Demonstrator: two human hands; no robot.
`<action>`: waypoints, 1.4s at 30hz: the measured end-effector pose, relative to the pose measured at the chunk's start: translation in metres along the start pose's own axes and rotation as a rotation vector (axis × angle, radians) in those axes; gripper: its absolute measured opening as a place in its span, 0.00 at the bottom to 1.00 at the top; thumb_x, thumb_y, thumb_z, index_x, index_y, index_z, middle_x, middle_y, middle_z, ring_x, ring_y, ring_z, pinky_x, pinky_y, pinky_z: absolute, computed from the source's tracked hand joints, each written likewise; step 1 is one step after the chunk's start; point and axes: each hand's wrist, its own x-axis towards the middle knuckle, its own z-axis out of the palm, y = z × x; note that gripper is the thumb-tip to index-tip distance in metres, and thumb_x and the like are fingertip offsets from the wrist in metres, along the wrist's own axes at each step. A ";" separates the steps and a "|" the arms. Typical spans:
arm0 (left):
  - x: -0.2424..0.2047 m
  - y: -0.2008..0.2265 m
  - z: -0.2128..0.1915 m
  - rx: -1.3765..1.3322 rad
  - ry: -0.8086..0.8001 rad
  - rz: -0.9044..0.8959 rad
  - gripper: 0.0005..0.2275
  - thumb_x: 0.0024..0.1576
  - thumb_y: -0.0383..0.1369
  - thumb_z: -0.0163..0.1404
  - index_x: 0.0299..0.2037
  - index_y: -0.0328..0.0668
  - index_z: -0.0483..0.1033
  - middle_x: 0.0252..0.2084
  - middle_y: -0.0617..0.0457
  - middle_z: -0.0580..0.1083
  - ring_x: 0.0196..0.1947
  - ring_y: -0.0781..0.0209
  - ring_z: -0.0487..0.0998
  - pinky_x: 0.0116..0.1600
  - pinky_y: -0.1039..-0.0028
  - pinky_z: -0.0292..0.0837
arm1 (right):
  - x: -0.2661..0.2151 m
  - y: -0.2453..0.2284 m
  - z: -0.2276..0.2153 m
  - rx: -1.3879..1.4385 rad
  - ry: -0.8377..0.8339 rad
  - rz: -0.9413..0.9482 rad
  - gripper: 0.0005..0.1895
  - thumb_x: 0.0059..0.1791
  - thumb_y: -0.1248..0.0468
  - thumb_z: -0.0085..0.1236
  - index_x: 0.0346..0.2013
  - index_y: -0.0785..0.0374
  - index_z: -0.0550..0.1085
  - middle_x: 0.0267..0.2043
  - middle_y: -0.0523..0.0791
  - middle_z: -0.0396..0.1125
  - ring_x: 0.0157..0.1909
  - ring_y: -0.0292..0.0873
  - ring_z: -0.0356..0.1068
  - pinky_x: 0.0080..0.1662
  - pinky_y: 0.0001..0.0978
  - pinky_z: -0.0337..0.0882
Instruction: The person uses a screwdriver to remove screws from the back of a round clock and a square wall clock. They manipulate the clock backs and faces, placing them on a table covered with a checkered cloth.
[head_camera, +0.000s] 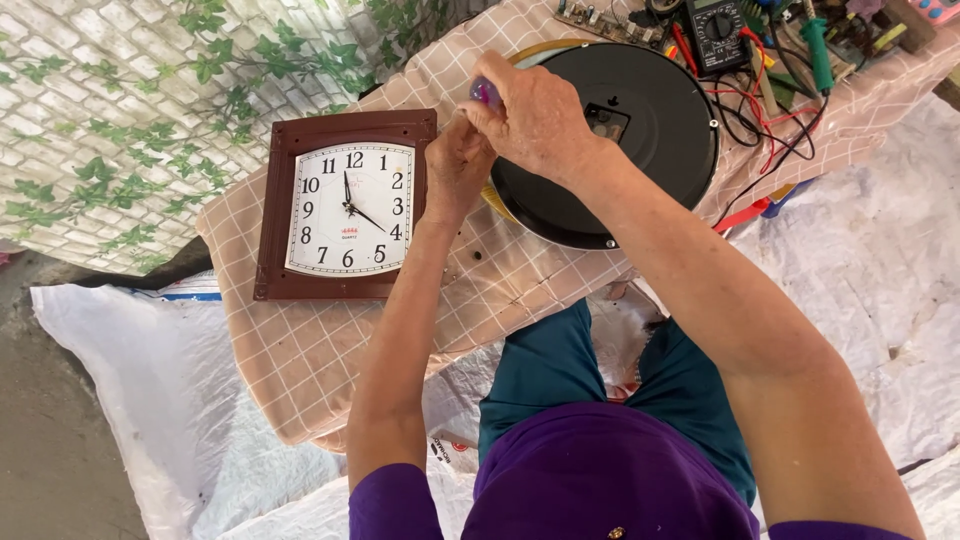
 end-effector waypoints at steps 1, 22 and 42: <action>0.000 -0.001 0.000 0.000 0.002 -0.001 0.07 0.64 0.32 0.55 0.38 0.42 0.69 0.28 0.62 0.65 0.29 0.71 0.60 0.33 0.77 0.59 | -0.001 0.003 0.004 0.000 -0.001 -0.001 0.17 0.58 0.50 0.59 0.47 0.57 0.66 0.30 0.51 0.71 0.28 0.59 0.69 0.28 0.50 0.66; -0.059 -0.080 0.015 0.678 -0.085 -0.195 0.22 0.55 0.30 0.65 0.59 0.41 0.76 0.48 0.51 0.77 0.42 0.55 0.70 0.44 0.72 0.69 | 0.001 0.013 0.007 -0.141 0.141 -0.119 0.17 0.62 0.48 0.57 0.45 0.55 0.65 0.20 0.42 0.61 0.17 0.41 0.59 0.18 0.34 0.57; -0.033 -0.079 0.003 0.466 -0.070 -0.005 0.06 0.61 0.28 0.53 0.32 0.40 0.74 0.30 0.52 0.75 0.32 0.49 0.70 0.34 0.61 0.64 | 0.012 0.005 -0.002 -0.185 0.013 -0.086 0.15 0.61 0.52 0.57 0.50 0.57 0.66 0.22 0.48 0.65 0.21 0.50 0.64 0.23 0.41 0.63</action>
